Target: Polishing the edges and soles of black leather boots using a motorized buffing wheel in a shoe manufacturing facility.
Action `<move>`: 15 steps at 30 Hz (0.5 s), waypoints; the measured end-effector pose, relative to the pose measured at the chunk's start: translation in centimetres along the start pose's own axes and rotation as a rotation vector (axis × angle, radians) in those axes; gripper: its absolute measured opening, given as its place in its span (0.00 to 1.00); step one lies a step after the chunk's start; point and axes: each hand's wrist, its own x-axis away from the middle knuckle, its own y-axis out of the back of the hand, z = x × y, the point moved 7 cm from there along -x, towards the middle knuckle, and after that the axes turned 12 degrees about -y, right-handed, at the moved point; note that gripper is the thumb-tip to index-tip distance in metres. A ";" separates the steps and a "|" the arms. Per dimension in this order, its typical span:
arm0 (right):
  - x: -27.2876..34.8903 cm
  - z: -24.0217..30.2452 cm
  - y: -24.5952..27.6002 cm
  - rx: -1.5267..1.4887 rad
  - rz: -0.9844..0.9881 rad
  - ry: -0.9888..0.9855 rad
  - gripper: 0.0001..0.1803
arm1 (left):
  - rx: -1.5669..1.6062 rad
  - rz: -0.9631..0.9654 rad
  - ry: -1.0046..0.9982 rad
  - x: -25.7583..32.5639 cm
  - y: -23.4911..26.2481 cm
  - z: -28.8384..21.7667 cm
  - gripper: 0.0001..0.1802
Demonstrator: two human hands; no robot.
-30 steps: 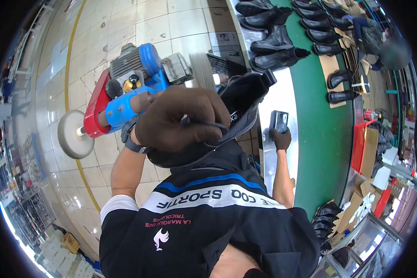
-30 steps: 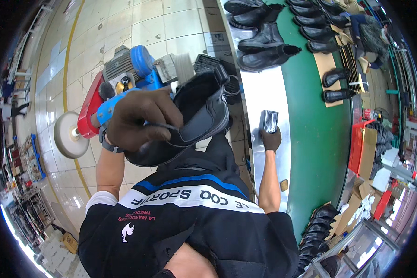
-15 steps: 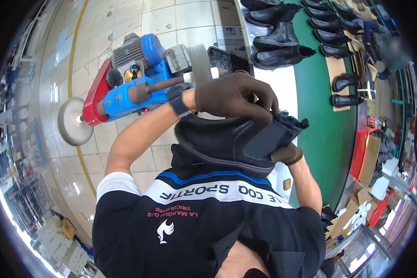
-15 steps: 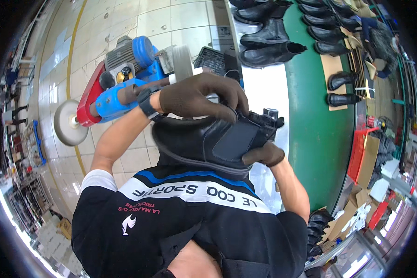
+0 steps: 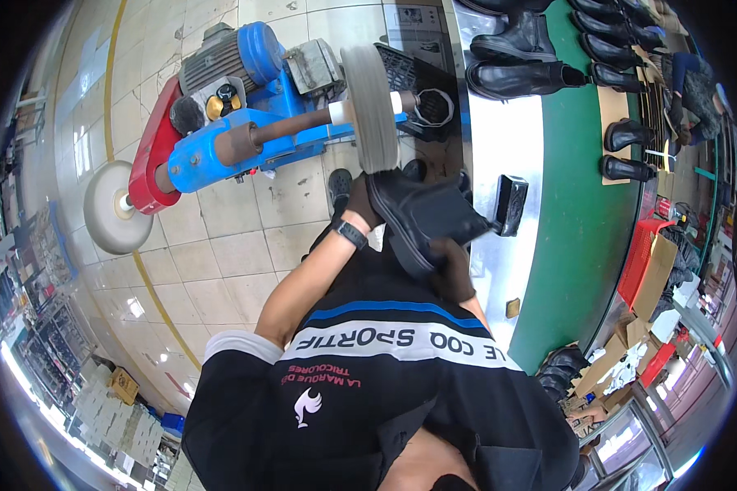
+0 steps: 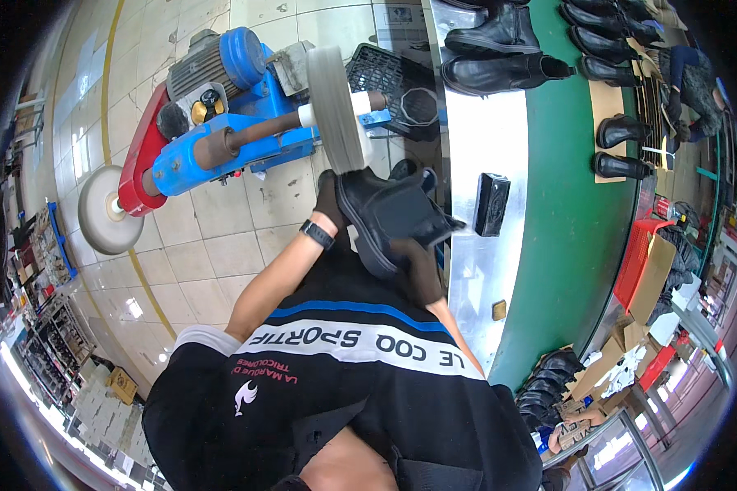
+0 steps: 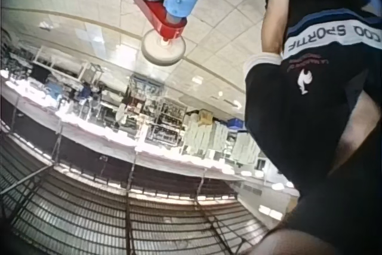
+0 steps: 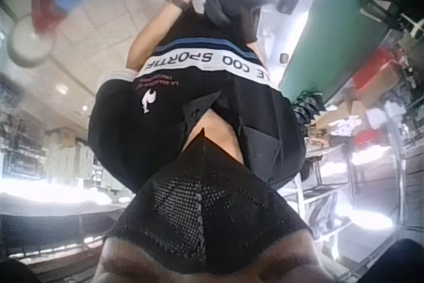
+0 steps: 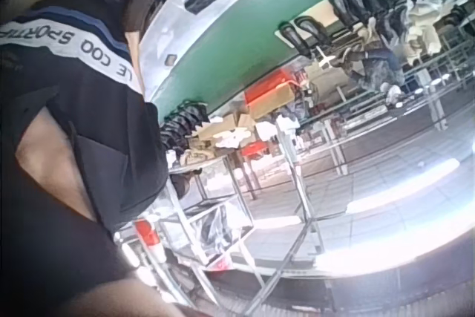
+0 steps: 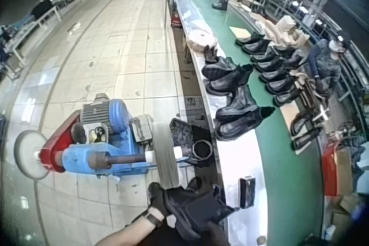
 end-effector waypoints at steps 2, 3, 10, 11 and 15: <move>-1.2 0.2 -1.7 -0.012 -0.068 0.029 0.20 | -0.740 0.429 0.036 -2.2 -0.3 -3.2 0.18; -2.0 0.7 -2.3 -0.035 -0.112 0.076 0.22 | -0.351 0.176 -0.064 -3.0 0.3 1.3 0.18; -5.1 -2.4 -5.6 -0.124 -0.156 0.003 0.18 | 0.520 -0.255 0.155 -2.9 4.0 6.2 0.19; -3.5 -2.7 -5.6 -0.108 -0.053 -0.020 0.23 | 0.240 -0.203 0.024 -2.2 4.2 5.5 0.19; 0.2 0.6 -4.4 -0.747 -0.031 -0.618 0.34 | 1.580 -0.230 0.408 0.2 0.2 -2.7 0.22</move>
